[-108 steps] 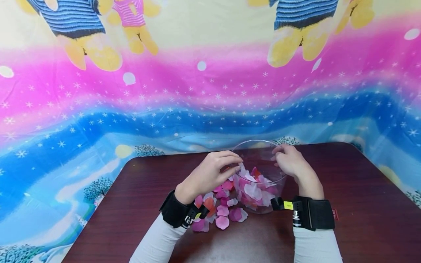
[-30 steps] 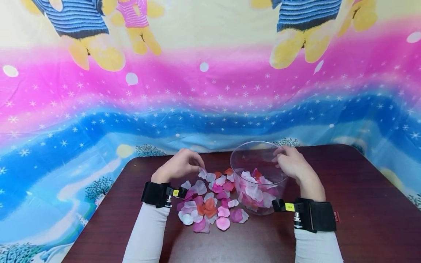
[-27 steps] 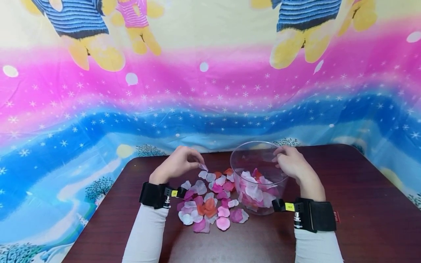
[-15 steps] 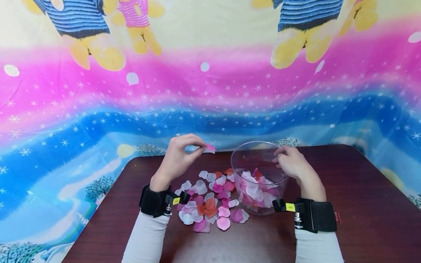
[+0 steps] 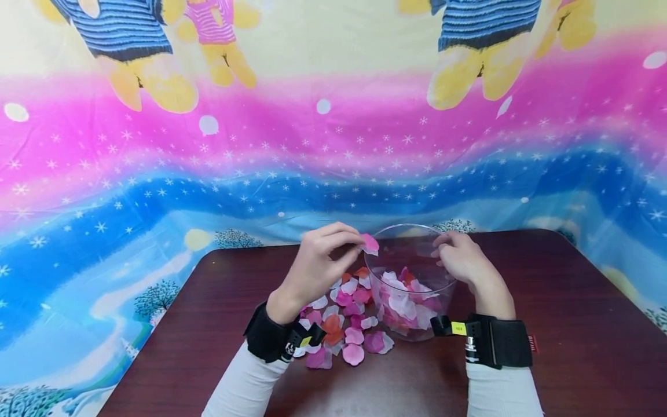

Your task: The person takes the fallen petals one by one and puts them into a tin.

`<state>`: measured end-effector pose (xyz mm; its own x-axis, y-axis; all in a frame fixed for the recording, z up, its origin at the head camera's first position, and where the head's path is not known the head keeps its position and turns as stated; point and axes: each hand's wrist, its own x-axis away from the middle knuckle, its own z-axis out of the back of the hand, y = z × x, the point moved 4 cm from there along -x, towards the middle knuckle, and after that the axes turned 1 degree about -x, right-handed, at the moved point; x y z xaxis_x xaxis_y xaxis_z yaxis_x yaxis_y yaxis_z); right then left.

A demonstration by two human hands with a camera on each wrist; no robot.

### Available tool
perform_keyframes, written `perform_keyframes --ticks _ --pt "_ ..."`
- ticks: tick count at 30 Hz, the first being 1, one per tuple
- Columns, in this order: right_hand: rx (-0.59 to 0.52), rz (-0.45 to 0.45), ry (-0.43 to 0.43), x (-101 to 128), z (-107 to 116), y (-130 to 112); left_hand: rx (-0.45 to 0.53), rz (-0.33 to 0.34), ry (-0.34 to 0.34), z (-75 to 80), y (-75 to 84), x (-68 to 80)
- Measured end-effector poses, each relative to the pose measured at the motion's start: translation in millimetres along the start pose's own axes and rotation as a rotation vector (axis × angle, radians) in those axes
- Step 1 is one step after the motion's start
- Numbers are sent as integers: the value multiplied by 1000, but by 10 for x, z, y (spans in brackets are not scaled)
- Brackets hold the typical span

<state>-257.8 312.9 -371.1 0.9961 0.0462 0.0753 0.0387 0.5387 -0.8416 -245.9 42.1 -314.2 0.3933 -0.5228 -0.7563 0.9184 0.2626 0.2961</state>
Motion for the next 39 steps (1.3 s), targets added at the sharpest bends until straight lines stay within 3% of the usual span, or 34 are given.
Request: perform_keyframes --ticks 9,18,22,32,39 --pt "0 2 2 -11 1 10 -36 10 -150 -293 32 12" --pt "-12 1 -6 -27 -2 16 -94 32 -268 -360 31 36" --pt "-12 5 -4 -19 3 12 -101 36 -270 -294 -2 29" --pt "-13 11 -5 -11 -4 -7 -90 102 -141 110 -297 53" --pt "-1 10 -3 -15 -8 10 -121 252 -212 237 -626 175"
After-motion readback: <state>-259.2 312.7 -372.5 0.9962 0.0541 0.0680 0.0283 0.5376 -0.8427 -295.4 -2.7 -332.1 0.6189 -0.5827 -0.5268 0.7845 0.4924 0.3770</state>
